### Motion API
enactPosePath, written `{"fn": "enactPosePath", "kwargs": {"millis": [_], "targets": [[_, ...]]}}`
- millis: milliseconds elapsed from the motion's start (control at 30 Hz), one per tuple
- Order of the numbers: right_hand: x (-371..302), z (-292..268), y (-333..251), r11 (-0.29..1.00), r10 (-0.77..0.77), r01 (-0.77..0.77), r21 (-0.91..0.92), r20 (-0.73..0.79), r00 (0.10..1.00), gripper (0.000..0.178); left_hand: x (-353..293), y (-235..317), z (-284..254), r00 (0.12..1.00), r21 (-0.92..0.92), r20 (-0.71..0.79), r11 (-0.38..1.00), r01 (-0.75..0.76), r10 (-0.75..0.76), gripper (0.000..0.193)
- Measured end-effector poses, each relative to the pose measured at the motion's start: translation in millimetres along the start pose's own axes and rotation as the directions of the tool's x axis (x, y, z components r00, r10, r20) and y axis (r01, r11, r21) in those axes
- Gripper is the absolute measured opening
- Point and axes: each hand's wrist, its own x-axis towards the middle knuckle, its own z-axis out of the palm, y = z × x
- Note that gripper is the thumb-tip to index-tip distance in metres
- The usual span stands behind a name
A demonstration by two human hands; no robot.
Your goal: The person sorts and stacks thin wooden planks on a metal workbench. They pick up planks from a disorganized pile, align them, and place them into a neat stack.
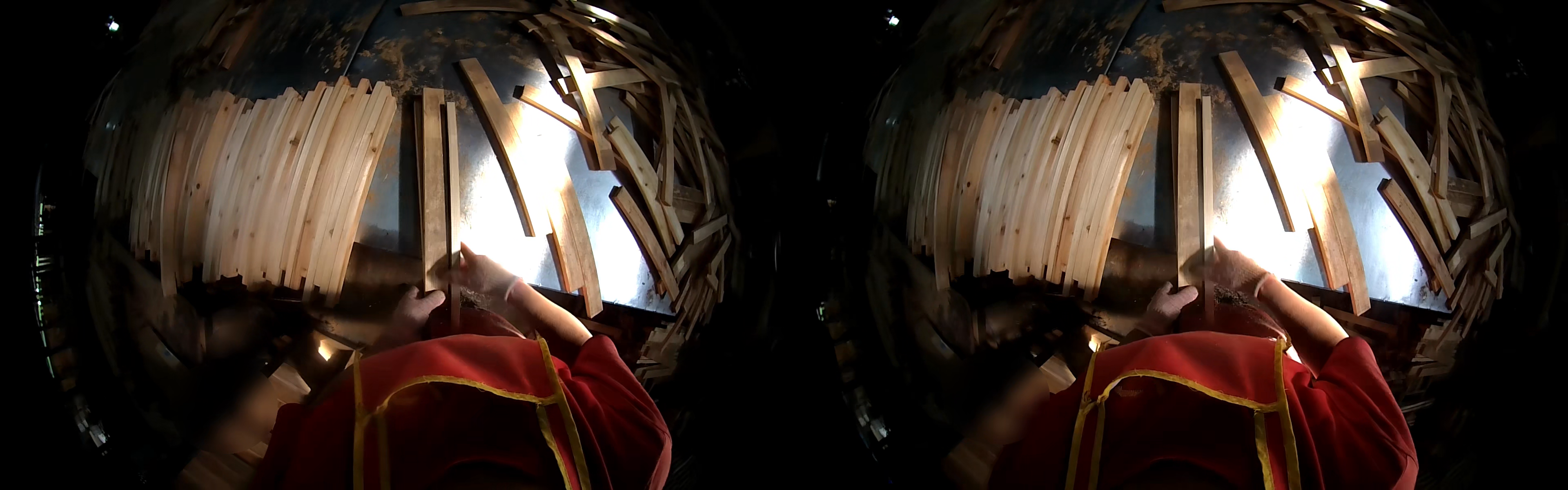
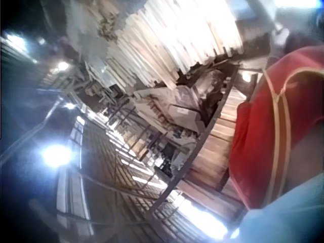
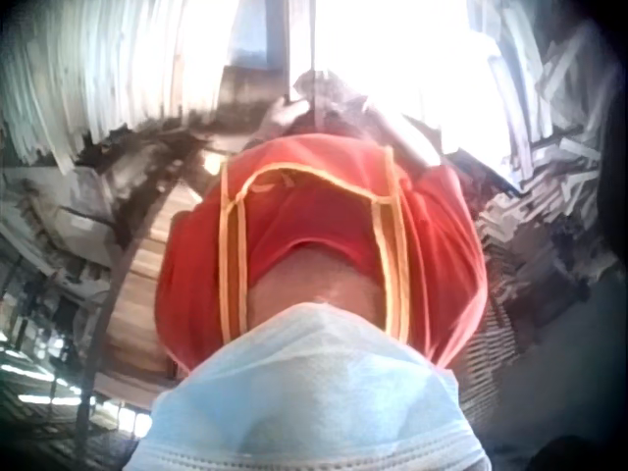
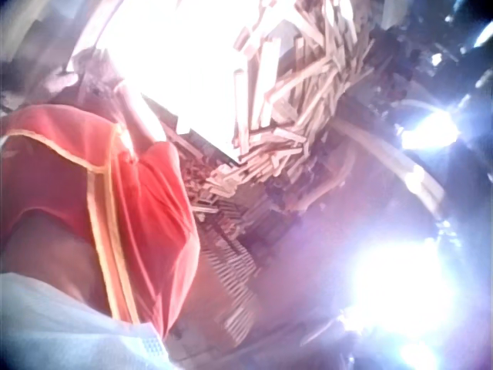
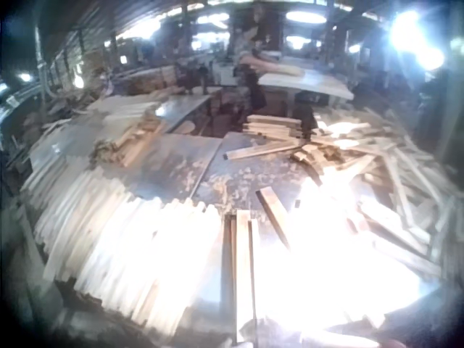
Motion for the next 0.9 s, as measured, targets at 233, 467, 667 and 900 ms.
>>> {"fn": "enactPosePath", "kwargs": {"millis": [233,467,667,900], "targets": [[103,-71,-61,0.578,0.505,-0.549,0.604,0.264,0.822,0.090,-46,0,-40,0.659,0.973,-0.225,0.206,0.107,0.718,0.107],[128,-95,-51,0.791,0.490,-0.467,0.395,0.049,0.871,0.083,-48,54,-16,0.567,0.999,0.010,0.021,-0.047,0.824,0.099],[-36,-119,92,0.690,0.594,-0.721,-0.069,-0.515,0.618,0.072,14,49,33,0.677,0.994,0.105,-0.085,-0.063,0.728,0.093],[-67,-138,90,0.635,0.724,-0.603,0.484,-0.101,0.682,0.075,88,56,42,0.858,0.881,-0.237,0.472,-0.006,0.455,0.087]]}}
